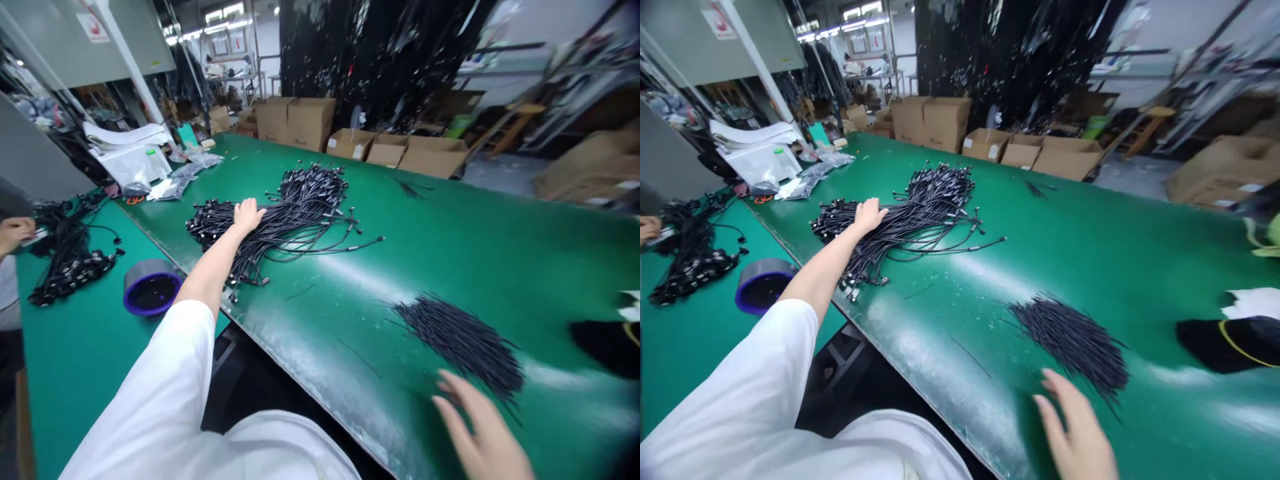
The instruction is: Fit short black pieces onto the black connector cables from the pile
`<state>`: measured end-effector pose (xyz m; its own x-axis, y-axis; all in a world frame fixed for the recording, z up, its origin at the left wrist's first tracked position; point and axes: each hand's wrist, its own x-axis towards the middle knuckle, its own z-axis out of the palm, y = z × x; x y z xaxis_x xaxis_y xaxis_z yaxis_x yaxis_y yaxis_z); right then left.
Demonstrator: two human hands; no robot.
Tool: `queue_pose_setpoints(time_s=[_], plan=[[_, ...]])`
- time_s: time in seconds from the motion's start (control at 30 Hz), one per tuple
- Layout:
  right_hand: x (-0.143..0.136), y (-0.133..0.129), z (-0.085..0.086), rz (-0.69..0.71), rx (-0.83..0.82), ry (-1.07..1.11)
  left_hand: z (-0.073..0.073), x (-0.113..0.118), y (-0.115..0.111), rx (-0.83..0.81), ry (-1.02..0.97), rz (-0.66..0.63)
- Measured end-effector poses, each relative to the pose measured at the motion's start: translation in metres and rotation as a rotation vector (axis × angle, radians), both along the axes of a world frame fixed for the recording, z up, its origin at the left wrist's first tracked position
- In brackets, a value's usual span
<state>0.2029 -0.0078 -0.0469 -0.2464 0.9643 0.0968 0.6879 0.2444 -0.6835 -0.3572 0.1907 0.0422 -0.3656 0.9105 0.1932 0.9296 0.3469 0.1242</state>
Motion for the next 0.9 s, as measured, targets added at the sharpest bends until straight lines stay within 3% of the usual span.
queue_pose_setpoints(time_s=[0.1,0.2,0.4,0.5,0.6,0.7,0.9], plan=[[-0.060,0.006,-0.008,0.264,-0.273,0.147,-0.002,-0.029,0.022,-0.066,0.026,-0.014],[-0.135,0.051,-0.011,0.416,-0.305,0.117,-0.014,-0.049,0.042,-0.156,0.037,-0.043],[-0.292,0.190,-0.011,0.310,0.000,-0.222,-0.037,-0.071,0.073,-0.272,0.011,-0.086],[-0.348,0.243,-0.015,0.239,0.133,-0.286,-0.041,-0.068,0.093,-0.280,-0.025,-0.094],[-0.369,0.272,-0.021,0.238,0.185,-0.267,-0.047,-0.043,0.121,-0.277,-0.070,-0.107],[-0.366,0.282,-0.027,0.237,0.223,-0.237,-0.054,-0.008,0.142,-0.249,-0.094,-0.116],[-0.334,0.281,-0.030,0.235,0.244,-0.240,-0.057,0.040,0.137,-0.218,-0.115,-0.136]])
